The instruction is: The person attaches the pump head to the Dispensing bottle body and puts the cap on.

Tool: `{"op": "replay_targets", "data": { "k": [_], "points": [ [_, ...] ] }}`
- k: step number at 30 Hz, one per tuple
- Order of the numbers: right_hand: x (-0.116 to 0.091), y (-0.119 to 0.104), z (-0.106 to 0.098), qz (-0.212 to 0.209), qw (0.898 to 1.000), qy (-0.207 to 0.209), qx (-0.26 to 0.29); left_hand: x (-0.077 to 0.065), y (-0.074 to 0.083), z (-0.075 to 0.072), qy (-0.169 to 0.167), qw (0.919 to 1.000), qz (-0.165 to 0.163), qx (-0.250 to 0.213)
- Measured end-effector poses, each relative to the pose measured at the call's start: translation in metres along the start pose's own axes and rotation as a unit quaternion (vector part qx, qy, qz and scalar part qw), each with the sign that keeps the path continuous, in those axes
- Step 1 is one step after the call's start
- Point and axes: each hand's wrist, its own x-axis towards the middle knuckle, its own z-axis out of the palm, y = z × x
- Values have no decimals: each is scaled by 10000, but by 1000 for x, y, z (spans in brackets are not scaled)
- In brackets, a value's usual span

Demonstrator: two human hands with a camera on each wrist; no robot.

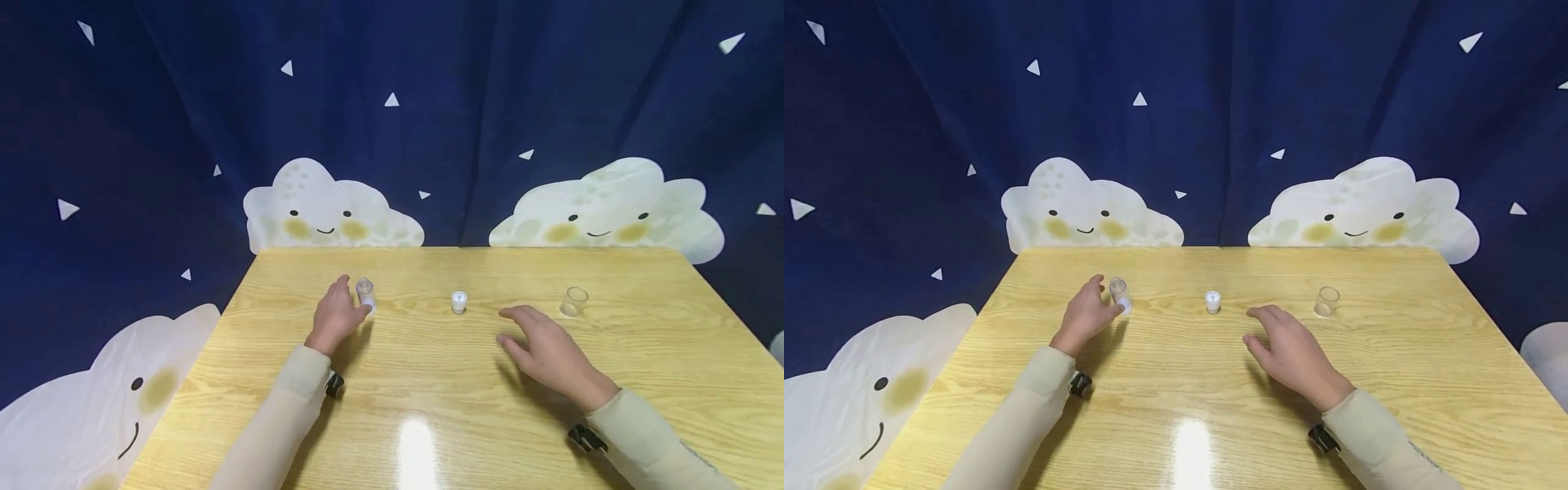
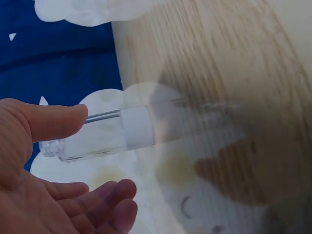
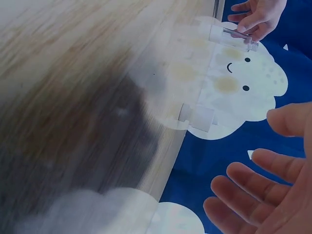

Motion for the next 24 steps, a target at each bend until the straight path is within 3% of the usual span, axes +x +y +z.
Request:
{"op": "replay_targets", "data": {
  "k": [6, 15, 24],
  "points": [
    [1, 3, -5, 311, 9994, -80, -87, 6, -2, 2, -243, 9997, -90, 7],
    [5, 5, -10, 754, 9968, -250, -50, 8, -4, 5, -183, 9993, -216, 255],
    [8, 5, -7, 802, 9962, -345, -58, 9, -3, 7, -104, 9992, -270, 273]
  ]
}}
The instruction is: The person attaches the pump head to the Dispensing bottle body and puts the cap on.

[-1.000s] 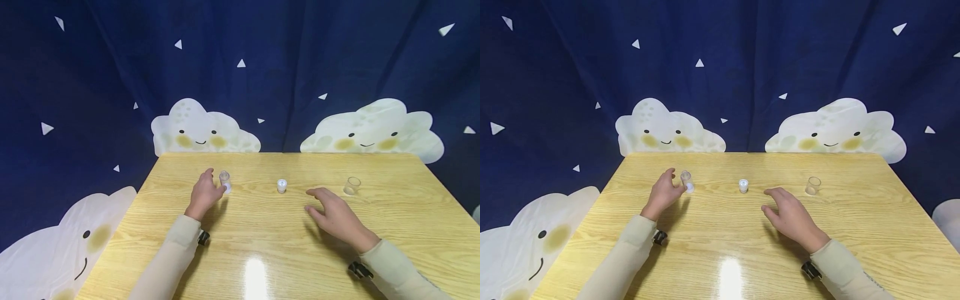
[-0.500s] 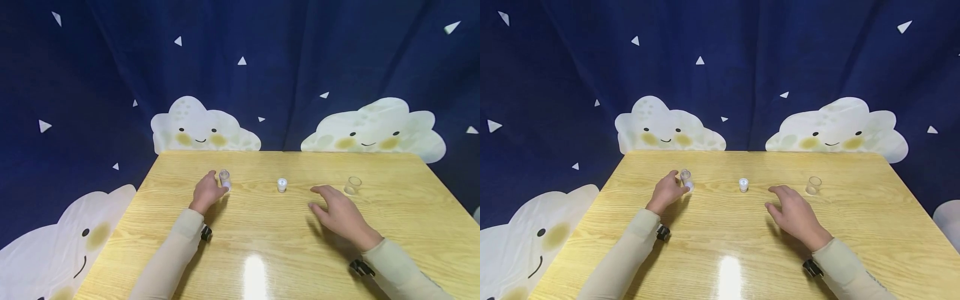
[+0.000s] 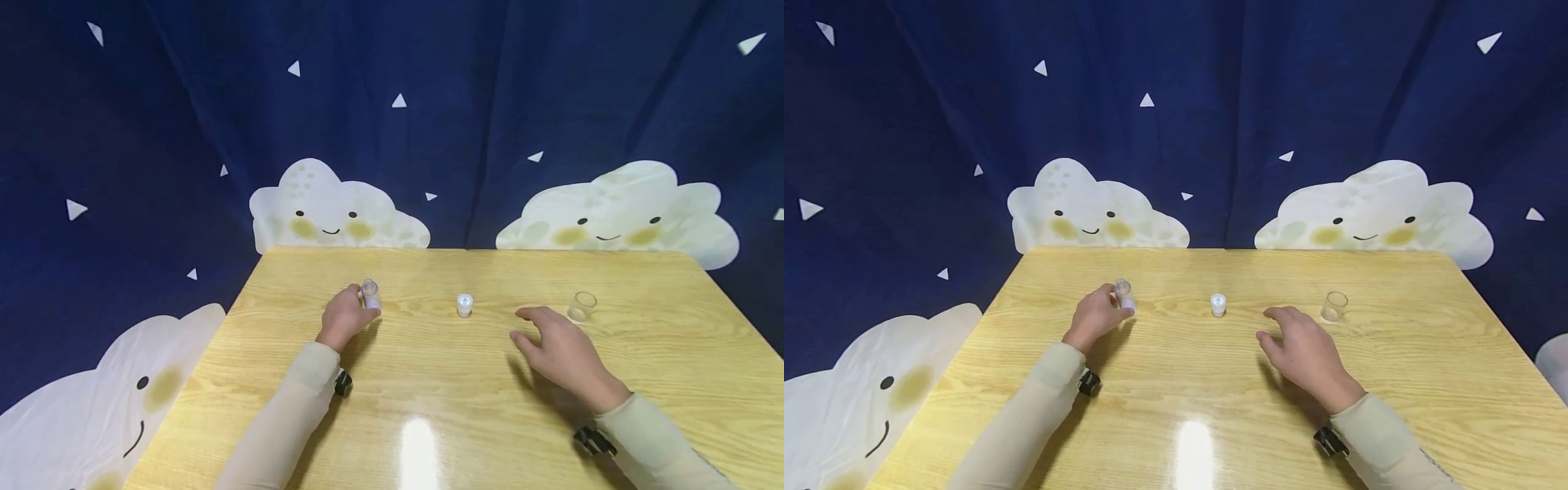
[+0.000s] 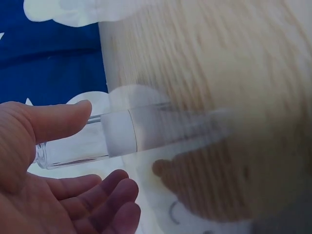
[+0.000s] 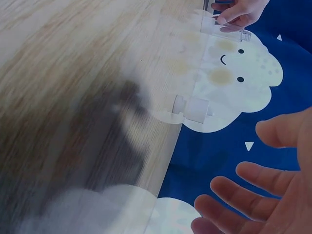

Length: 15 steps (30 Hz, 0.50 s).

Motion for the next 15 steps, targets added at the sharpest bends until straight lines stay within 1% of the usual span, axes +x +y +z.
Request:
{"op": "replay_targets", "data": {
  "k": [8, 15],
  "points": [
    [-1, -3, 3, -4, 10000, -66, -25, 1, -2, 2, -38, 9997, 221, 98],
    [1, -1, 5, -30, 9999, -132, 14, 1, -4, 3, -14, 9998, 204, 65]
  ]
}}
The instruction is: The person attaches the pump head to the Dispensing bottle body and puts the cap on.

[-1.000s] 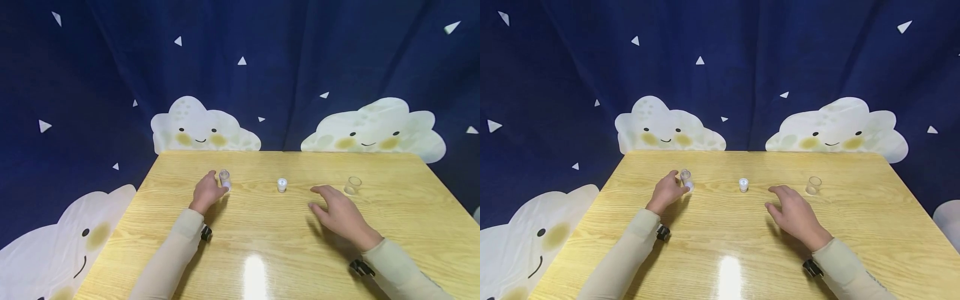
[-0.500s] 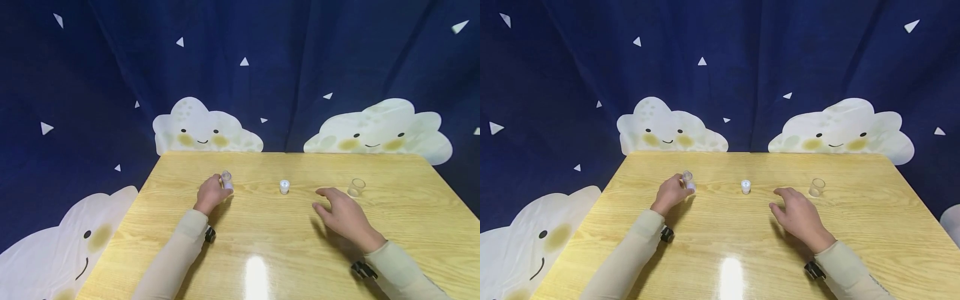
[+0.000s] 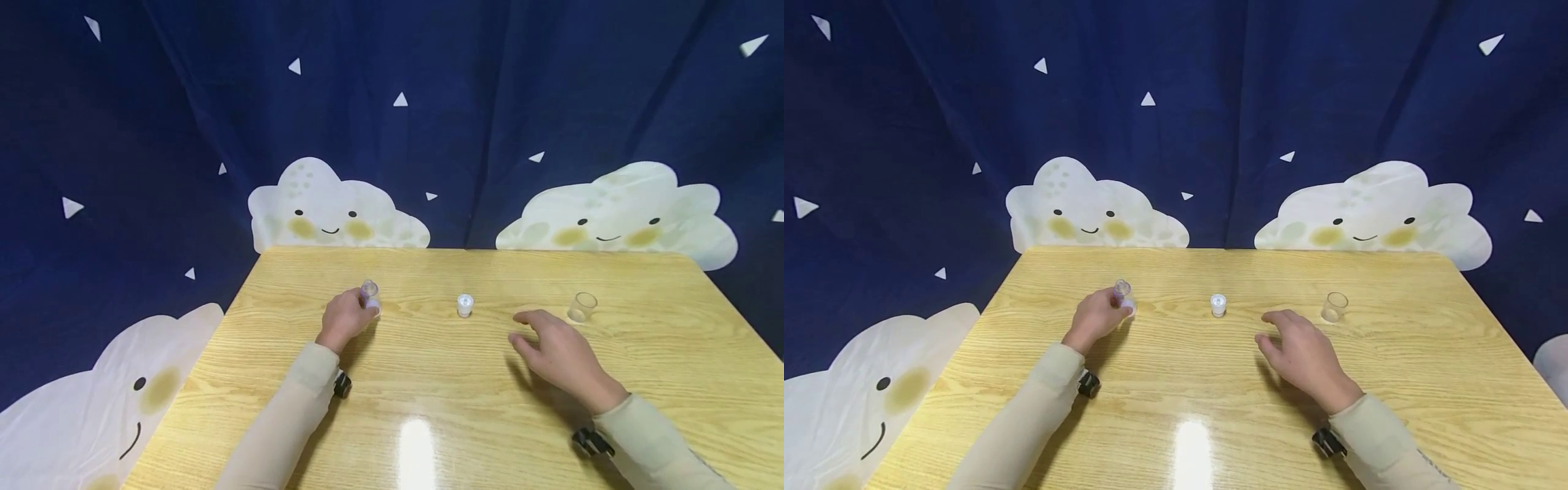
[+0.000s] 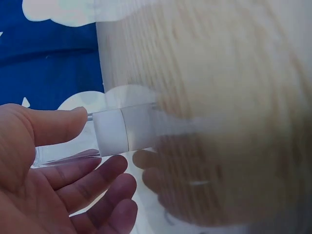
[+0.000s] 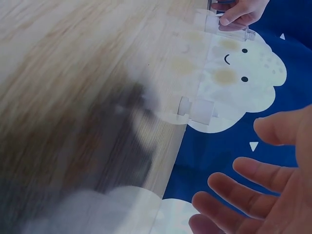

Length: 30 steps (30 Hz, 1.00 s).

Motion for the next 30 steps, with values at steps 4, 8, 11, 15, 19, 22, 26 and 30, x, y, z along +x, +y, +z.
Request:
{"op": "replay_targets", "data": {
  "k": [4, 8, 11, 15, 19, 22, 26, 30],
  "points": [
    [0, -1, 0, -42, 10000, -18, 31, 0, -1, 1, 17, 10000, -45, 16],
    [0, -1, -1, -33, 10000, -20, 7, 1, -2, 1, 5, 10000, -30, -28],
    [0, -2, -2, -22, 10000, -24, -18, 1, -2, 1, -26, 10000, -9, -30],
    [0, -2, -2, -60, 10000, 1, -32, 1, -2, 1, -77, 10000, 29, -15],
    [-1, -2, -2, -102, 9999, 24, -26, 0, -1, 1, -144, 9999, 47, -26],
    [0, -1, -3, -151, 9999, 26, -2, 0, -1, -1, -114, 9999, 31, 28],
    [2, -1, -5, -173, 9998, 36, 44, 0, 0, -3, -12, 9999, 61, 134],
    [3, -1, -6, -164, 9998, 64, 70, 0, -1, -4, 46, 9999, 107, 121]
  ]
}}
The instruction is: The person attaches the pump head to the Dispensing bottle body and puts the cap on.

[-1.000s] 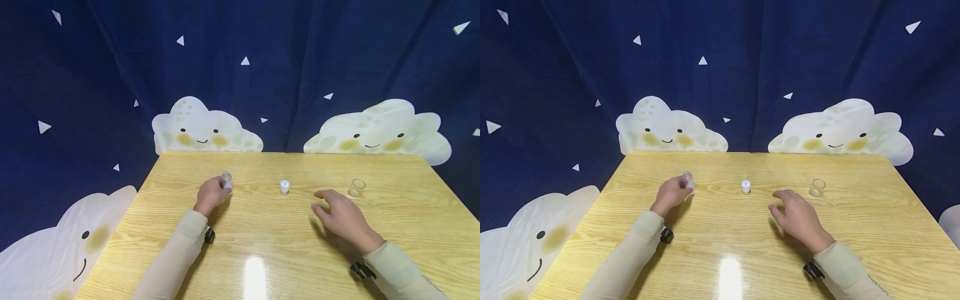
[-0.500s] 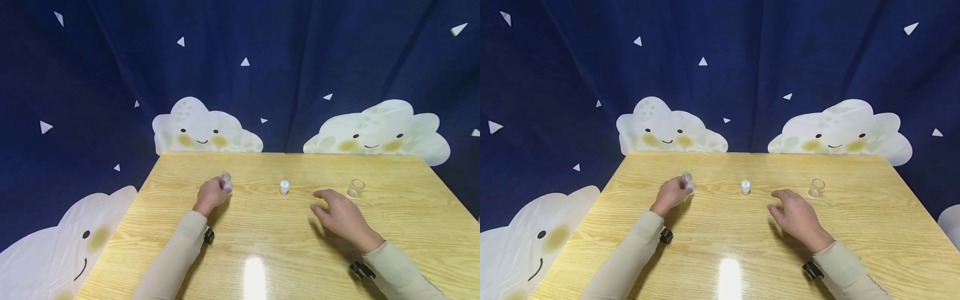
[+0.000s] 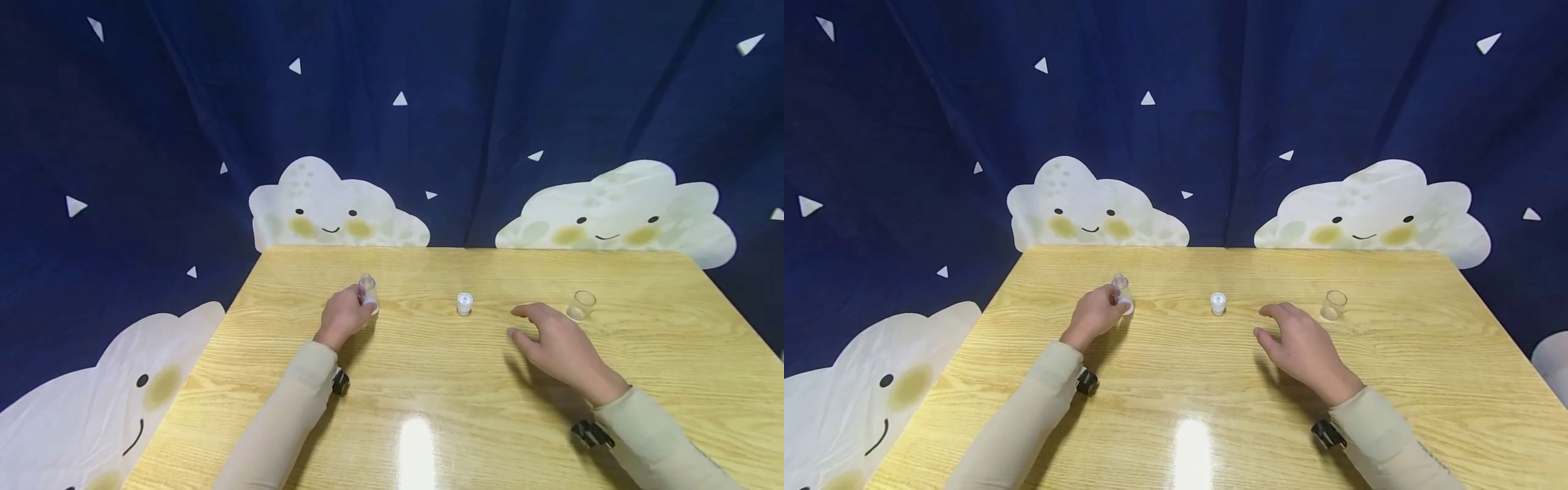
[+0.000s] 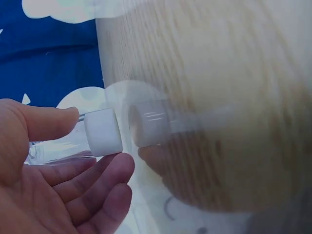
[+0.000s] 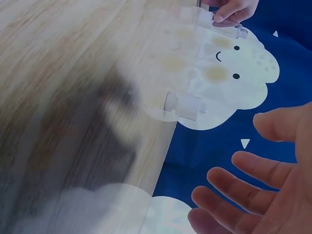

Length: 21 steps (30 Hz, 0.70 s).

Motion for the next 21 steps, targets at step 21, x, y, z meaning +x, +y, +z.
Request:
{"op": "replay_targets", "data": {
  "k": [21],
  "points": [
    [-6, 2, 5, -137, 9996, 103, 227, -6, 8, 2, 534, 9919, 732, -891]
  ]
}}
